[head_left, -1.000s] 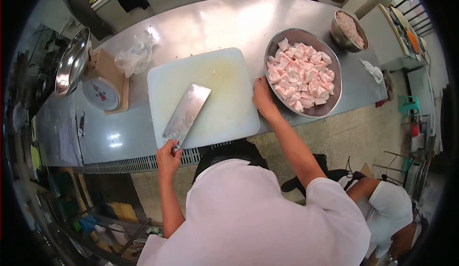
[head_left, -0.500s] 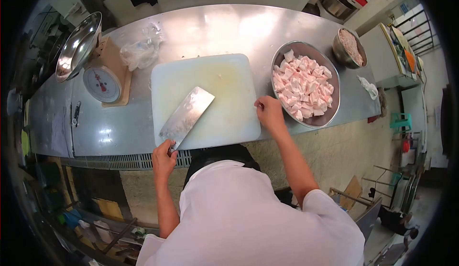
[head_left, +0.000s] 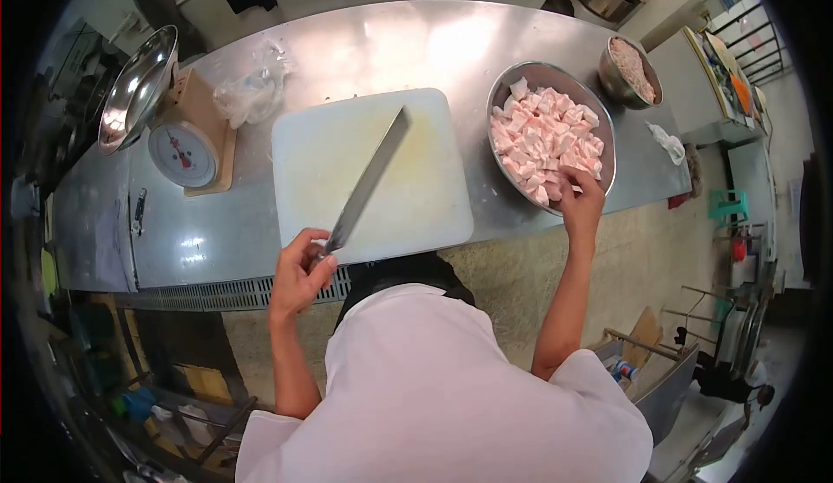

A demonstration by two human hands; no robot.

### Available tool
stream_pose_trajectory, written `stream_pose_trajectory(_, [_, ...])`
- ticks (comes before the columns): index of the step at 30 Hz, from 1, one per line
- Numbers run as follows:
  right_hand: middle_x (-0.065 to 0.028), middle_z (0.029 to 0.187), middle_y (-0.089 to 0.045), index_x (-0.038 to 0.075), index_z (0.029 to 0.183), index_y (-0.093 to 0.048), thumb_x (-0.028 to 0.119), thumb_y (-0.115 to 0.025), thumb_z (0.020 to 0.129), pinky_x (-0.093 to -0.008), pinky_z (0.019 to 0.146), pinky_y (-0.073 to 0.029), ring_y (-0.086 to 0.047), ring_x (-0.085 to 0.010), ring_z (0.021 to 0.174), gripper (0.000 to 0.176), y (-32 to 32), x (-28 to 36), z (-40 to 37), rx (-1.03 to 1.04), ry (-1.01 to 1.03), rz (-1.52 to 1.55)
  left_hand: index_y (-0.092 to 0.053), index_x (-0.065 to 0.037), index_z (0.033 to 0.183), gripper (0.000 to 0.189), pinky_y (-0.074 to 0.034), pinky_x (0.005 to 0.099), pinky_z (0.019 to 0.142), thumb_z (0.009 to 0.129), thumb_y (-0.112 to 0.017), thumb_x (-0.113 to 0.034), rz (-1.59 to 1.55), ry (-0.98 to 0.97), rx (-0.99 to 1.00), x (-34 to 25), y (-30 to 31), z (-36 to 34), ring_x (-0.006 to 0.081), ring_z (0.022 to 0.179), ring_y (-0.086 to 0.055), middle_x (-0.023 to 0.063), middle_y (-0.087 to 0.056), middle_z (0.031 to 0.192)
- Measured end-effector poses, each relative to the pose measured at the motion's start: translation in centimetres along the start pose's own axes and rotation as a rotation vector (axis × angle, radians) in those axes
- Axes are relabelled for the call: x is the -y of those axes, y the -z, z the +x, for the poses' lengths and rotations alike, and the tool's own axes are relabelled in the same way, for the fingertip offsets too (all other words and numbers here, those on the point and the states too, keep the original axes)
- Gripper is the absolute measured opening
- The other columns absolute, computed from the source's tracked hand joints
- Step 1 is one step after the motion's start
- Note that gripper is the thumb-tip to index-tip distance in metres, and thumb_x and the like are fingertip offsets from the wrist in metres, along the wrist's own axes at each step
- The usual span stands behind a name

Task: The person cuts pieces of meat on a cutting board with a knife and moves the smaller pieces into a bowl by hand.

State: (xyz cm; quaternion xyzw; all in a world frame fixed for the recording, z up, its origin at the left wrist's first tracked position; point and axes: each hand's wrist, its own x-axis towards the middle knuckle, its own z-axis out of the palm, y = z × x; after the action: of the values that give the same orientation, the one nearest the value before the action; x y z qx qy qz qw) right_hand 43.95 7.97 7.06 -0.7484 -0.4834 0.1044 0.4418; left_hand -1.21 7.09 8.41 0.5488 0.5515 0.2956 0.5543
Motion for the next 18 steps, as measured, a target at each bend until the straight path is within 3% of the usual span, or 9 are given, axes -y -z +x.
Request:
stream_pose_trajectory(1, [-0.0079,0.084,-0.065,0.001,0.097,-0.071,-0.002,-0.069,0.079,-0.0296,0.065,-0.052,-0.062,-0.0167,0.073,0.018,0.4,-1.2,-0.4,-0.065,0.09,-0.083,-0.057,0.001,0.112,0.024,-0.04,0.0275,0.051,0.089,-0.06,-0.006,-0.22,-0.024,0.101,-1.2,-0.9,0.6,0.0091,0.055,-0.05,0.0046,-0.057,0.067])
stream_pose_trajectory(2, [-0.0079,0.084,-0.065,0.001,0.097,-0.071,-0.002,-0.069,0.079,-0.0296,0.065,-0.052,-0.062,-0.0167,0.073,0.018,0.7,-2.0,-1.0,-0.071,0.081,-0.083,-0.057,0.001,0.112,0.024,-0.04,0.0275,0.051,0.089,-0.06,-0.006,-0.214,-0.022,0.11,-1.8,-2.0,1.5,0.0091,0.055,-0.05,0.0046,-0.057,0.067])
stream_pose_trajectory(4, [-0.0036,0.08,-0.061,0.002,0.098,-0.072,0.002,-0.071,0.08,-0.0262,0.064,-0.048,-0.058,-0.0119,0.071,0.018,1.7,-2.9,-2.1,-0.126,0.045,-0.15,-0.054,0.0,0.112,0.018,-0.038,0.0238,0.048,0.098,-0.051,-0.011,-0.447,-0.172,0.332,-2.6,-4.6,4.0,0.0081,0.051,-0.047,0.0021,-0.053,0.065])
stream_pose_trajectory(6, [-0.0029,0.079,-0.06,0.003,0.096,-0.072,0.002,-0.072,0.079,-0.0254,0.06,-0.048,-0.057,-0.0118,0.07,0.018,2.4,-2.2,-3.0,-0.183,0.026,-0.145,-0.052,-0.003,0.1,0.018,-0.037,0.0218,0.044,0.103,-0.044,-0.018,-0.215,-0.236,0.291,-0.6,-8.2,7.8,0.0071,0.048,-0.045,0.0001,-0.048,0.062])
stream_pose_trajectory(8, [-0.0023,0.079,-0.059,0.004,0.095,-0.072,0.002,-0.074,0.078,-0.0246,0.057,-0.047,-0.056,-0.0117,0.069,0.017,2.9,-2.0,-3.7,-0.231,0.017,-0.133,-0.048,-0.006,0.091,0.024,-0.036,0.0214,0.041,0.104,-0.044,-0.026,-0.341,0.042,0.404,-3.4,-11.5,9.7,0.0066,0.046,-0.043,-0.0011,-0.045,0.06])
stream_pose_trajectory(14, [0.0003,0.081,-0.057,0.005,0.096,-0.072,0.002,-0.072,0.082,-0.0205,0.055,-0.044,-0.054,-0.0079,0.071,0.014,4.6,-3.1,-6.1,-0.333,-0.105,-0.027,-0.046,-0.008,0.088,0.029,-0.038,0.024,0.039,0.103,-0.046,-0.032,-0.392,0.037,0.44,-4.5,-20.9,17.6,0.0074,0.043,-0.043,-0.0017,-0.045,0.06])
stream_pose_trajectory(18, [-0.0005,0.081,-0.057,0.003,0.096,-0.071,0.001,-0.071,0.083,-0.0209,0.056,-0.045,-0.054,-0.0079,0.071,0.013,6.0,-4.0,-6.6,-0.349,-0.13,-0.023,-0.048,-0.007,0.083,0.031,-0.037,0.0252,0.039,0.103,-0.046,-0.031,-0.268,0.117,0.393,-2.9,-20.4,17.0,0.008,0.041,-0.042,-0.0022,-0.045,0.058])
